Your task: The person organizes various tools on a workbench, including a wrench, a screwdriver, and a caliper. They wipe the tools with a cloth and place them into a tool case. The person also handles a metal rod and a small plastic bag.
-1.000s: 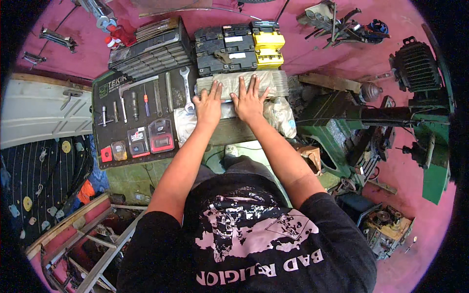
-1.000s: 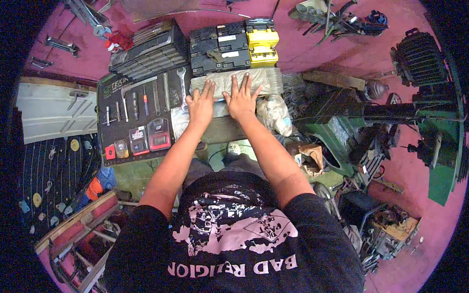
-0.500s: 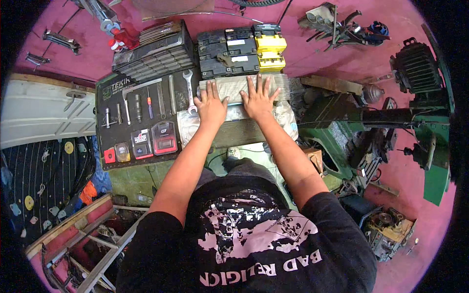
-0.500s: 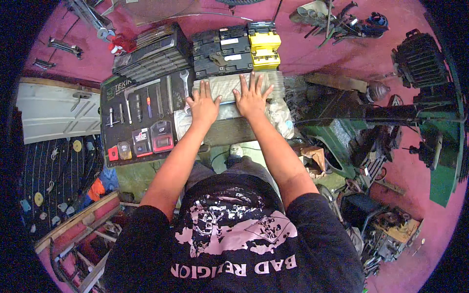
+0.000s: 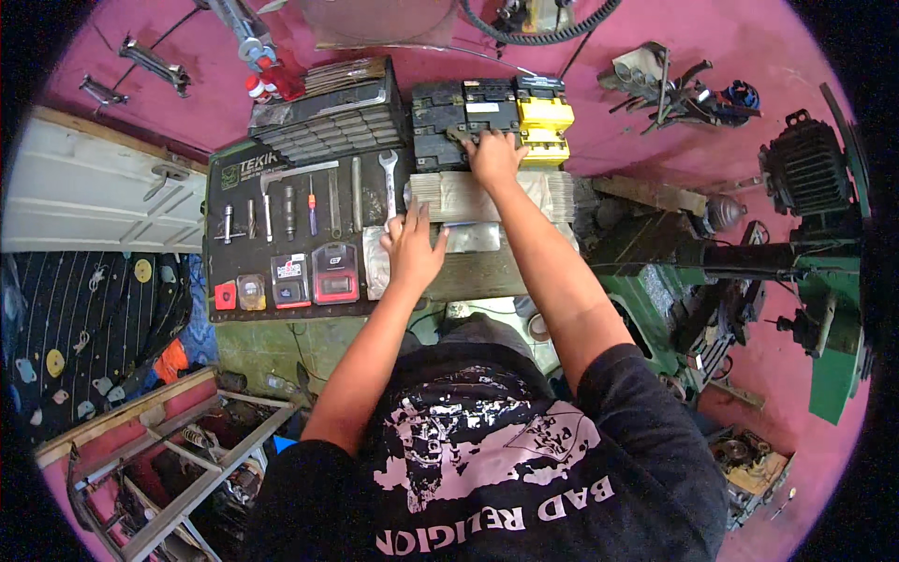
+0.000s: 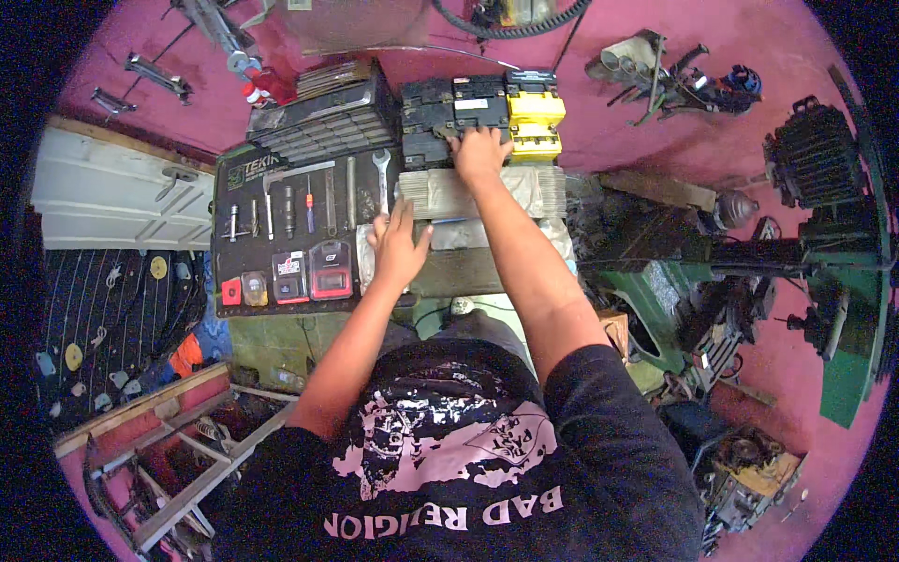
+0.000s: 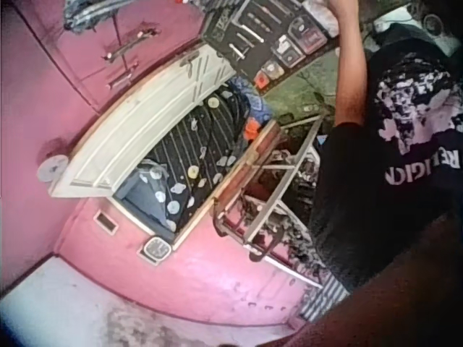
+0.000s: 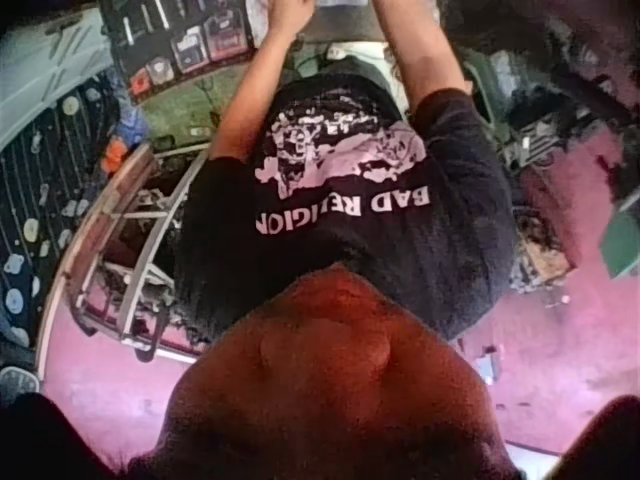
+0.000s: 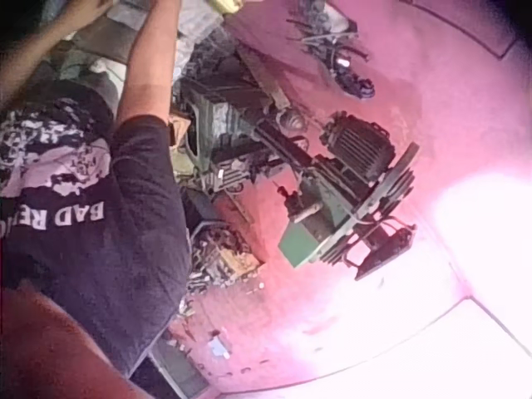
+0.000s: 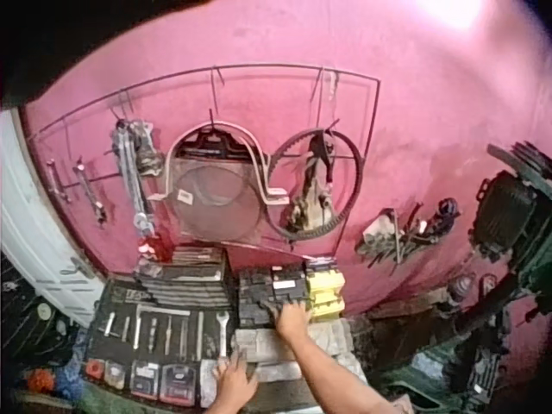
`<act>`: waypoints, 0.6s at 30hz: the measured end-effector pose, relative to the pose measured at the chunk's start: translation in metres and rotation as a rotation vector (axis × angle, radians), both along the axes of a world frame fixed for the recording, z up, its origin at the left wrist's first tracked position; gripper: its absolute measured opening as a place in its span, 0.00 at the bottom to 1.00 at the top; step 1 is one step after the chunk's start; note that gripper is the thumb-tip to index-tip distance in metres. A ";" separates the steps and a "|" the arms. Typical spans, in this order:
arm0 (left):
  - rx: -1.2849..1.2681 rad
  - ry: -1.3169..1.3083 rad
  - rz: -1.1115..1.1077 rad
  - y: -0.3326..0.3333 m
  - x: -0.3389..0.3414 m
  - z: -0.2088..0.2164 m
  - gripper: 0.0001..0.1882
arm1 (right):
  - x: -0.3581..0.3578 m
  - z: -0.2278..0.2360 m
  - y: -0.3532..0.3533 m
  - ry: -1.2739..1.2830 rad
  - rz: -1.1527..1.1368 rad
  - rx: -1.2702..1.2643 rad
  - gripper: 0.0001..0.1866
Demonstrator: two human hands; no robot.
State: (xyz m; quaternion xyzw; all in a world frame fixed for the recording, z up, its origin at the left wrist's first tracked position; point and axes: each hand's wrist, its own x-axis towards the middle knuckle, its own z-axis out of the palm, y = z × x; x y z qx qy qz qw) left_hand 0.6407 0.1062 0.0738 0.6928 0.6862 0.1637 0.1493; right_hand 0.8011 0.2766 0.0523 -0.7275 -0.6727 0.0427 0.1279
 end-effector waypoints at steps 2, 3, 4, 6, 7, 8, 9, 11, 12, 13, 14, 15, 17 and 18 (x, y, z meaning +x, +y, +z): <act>0.018 -0.113 -0.002 -0.020 -0.023 -0.018 0.32 | -0.004 0.004 0.003 0.082 0.001 -0.016 0.14; 0.032 -0.166 0.002 -0.026 -0.037 -0.019 0.31 | -0.011 0.009 -0.004 0.107 0.017 0.052 0.12; 0.034 -0.274 0.019 -0.036 -0.051 -0.019 0.30 | -0.017 0.013 -0.016 0.137 0.072 0.116 0.11; 0.076 -0.455 0.062 -0.048 -0.077 -0.011 0.28 | -0.033 0.024 -0.052 0.204 0.189 0.208 0.10; -0.005 -0.493 0.118 -0.055 -0.090 -0.006 0.29 | -0.044 0.028 -0.077 0.244 0.259 0.228 0.09; -0.088 -0.534 0.153 -0.060 -0.099 0.004 0.29 | -0.051 0.016 -0.101 0.369 0.338 0.115 0.09; -0.167 -0.576 0.205 -0.068 -0.112 0.012 0.29 | -0.068 0.030 -0.134 0.553 0.475 0.047 0.07; -0.149 -0.872 0.208 -0.083 -0.125 0.022 0.27 | -0.082 0.018 -0.181 0.870 0.587 -0.329 0.07; -0.114 -1.036 0.203 -0.091 -0.127 0.021 0.25 | -0.092 0.024 -0.197 0.960 0.566 -0.559 0.07; -0.084 -1.198 0.191 -0.097 -0.131 0.019 0.23 | -0.102 0.020 -0.207 1.092 0.575 -0.643 0.08; -0.190 -1.129 0.145 -0.105 -0.143 0.011 0.20 | -0.111 0.019 -0.210 1.071 0.552 -0.701 0.07; -0.299 -1.052 0.095 -0.110 -0.161 0.004 0.17 | -0.121 0.020 -0.211 1.057 0.521 -0.753 0.07; -0.413 -1.002 0.093 -0.114 -0.190 0.005 0.12 | -0.139 0.026 -0.210 1.004 0.579 -0.747 0.08; -0.420 -1.033 0.142 -0.114 -0.201 0.014 0.10 | -0.150 0.030 -0.209 0.979 0.604 -0.742 0.09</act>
